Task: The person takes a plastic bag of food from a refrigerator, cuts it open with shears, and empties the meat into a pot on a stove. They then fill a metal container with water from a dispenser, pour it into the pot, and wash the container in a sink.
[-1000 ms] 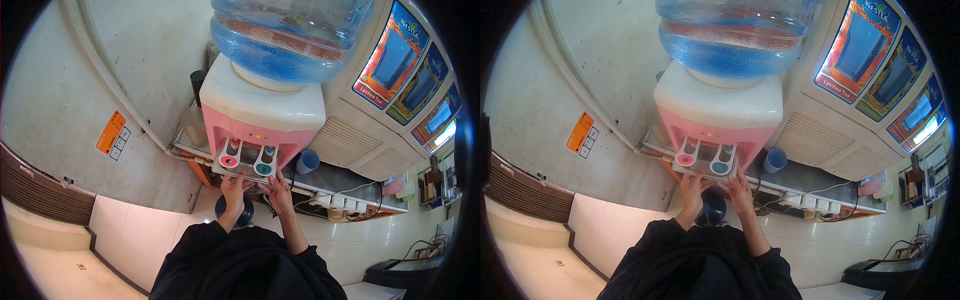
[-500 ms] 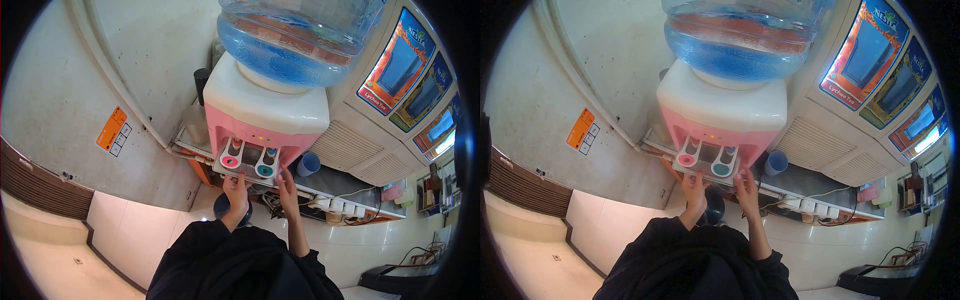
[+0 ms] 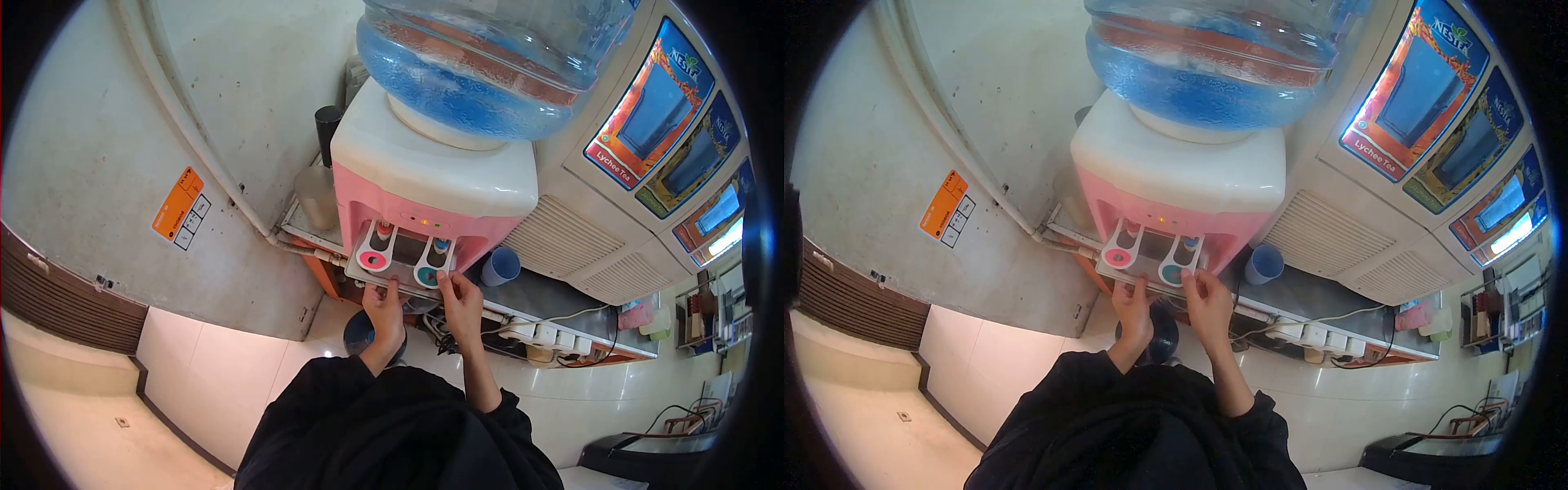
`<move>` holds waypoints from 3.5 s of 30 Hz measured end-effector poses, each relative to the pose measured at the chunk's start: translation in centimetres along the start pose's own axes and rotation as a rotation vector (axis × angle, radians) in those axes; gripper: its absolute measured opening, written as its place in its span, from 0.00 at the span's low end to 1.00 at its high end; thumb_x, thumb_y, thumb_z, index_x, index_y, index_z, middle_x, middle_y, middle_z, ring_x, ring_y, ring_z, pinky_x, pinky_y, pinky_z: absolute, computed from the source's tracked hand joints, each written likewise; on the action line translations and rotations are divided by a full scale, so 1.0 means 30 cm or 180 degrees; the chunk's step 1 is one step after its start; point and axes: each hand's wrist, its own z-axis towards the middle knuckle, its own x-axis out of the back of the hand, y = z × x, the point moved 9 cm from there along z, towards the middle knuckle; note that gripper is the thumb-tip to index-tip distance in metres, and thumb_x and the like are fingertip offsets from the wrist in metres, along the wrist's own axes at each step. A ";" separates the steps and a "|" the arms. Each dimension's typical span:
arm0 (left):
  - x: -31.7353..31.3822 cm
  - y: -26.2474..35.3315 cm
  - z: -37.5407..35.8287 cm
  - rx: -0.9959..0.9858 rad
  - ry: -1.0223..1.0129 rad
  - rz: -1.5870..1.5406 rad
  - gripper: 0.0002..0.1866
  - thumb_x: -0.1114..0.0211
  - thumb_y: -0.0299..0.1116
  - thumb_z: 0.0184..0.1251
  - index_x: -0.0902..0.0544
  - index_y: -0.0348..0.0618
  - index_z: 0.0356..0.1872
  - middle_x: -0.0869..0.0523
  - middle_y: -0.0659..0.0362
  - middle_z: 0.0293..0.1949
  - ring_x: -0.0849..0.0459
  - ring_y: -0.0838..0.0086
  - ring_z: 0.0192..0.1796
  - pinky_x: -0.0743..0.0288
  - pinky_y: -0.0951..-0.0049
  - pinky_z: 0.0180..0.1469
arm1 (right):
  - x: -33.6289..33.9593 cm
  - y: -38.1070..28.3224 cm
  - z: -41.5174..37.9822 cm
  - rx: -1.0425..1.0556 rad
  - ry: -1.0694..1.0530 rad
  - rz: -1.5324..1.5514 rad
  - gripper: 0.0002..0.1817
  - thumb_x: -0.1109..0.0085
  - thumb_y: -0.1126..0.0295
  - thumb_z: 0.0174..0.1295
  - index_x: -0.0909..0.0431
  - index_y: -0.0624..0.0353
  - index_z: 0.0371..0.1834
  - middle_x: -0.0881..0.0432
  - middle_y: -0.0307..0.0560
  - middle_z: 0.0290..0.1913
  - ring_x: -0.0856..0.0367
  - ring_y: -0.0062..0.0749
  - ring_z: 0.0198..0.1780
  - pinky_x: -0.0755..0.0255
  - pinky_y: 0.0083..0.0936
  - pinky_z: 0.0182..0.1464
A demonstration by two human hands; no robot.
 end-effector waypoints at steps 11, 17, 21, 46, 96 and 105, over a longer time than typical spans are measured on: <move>0.009 -0.051 0.018 -0.0479 -0.0879 -0.0206 0.07 0.50 0.26 0.64 0.29 0.42 0.42 0.23 0.62 0.35 0.24 0.79 0.37 0.29 0.80 0.38 | -0.237 -0.441 -0.167 0.2809 0.0356 -0.2201 0.13 0.41 0.68 0.46 0.24 0.54 0.37 0.26 0.37 0.35 0.31 0.30 0.40 0.44 0.32 0.49; 0.061 -0.117 0.063 -0.0098 -0.0789 -0.0692 0.08 0.53 0.30 0.66 0.29 0.43 0.43 0.24 0.62 0.36 0.24 0.79 0.38 0.30 0.80 0.40 | -0.330 -0.422 -0.140 0.3114 -0.0139 -0.2458 0.13 0.48 0.69 0.44 0.27 0.59 0.35 0.26 0.44 0.35 0.32 0.35 0.44 0.41 0.32 0.50; 0.076 -0.150 0.066 0.0065 -0.0731 -0.0889 0.09 0.55 0.33 0.67 0.29 0.45 0.43 0.25 0.63 0.37 0.25 0.79 0.39 0.31 0.79 0.41 | -0.365 -0.389 -0.133 0.3082 -0.0279 -0.2667 0.12 0.48 0.69 0.44 0.28 0.60 0.33 0.25 0.47 0.33 0.31 0.34 0.43 0.40 0.28 0.48; 0.025 -0.014 0.018 -0.0099 -0.0189 -0.0278 0.08 0.45 0.23 0.62 0.29 0.39 0.42 0.23 0.60 0.38 0.23 0.80 0.36 0.26 0.80 0.39 | 0.032 -0.140 -0.163 0.0878 0.0076 -0.0962 0.11 0.42 0.69 0.56 0.27 0.62 0.39 0.25 0.43 0.25 0.26 0.26 0.27 0.35 0.23 0.27; -0.018 -0.003 -0.018 0.0175 -0.0248 -0.0136 0.11 0.41 0.35 0.62 0.27 0.38 0.39 0.20 0.59 0.33 0.21 0.79 0.34 0.25 0.78 0.36 | -0.076 0.136 -0.016 -0.0493 -0.0873 0.2658 0.24 0.53 0.70 0.64 0.44 0.59 0.63 0.28 0.42 0.54 0.26 0.24 0.50 0.26 0.25 0.46; -0.006 -0.015 -0.019 0.0210 -0.0244 -0.0265 0.11 0.41 0.33 0.62 0.27 0.38 0.40 0.20 0.58 0.36 0.20 0.77 0.37 0.25 0.77 0.37 | -0.084 0.175 -0.022 -0.0526 -0.0809 0.2719 0.25 0.56 0.73 0.64 0.47 0.60 0.65 0.28 0.42 0.54 0.25 0.24 0.49 0.25 0.26 0.47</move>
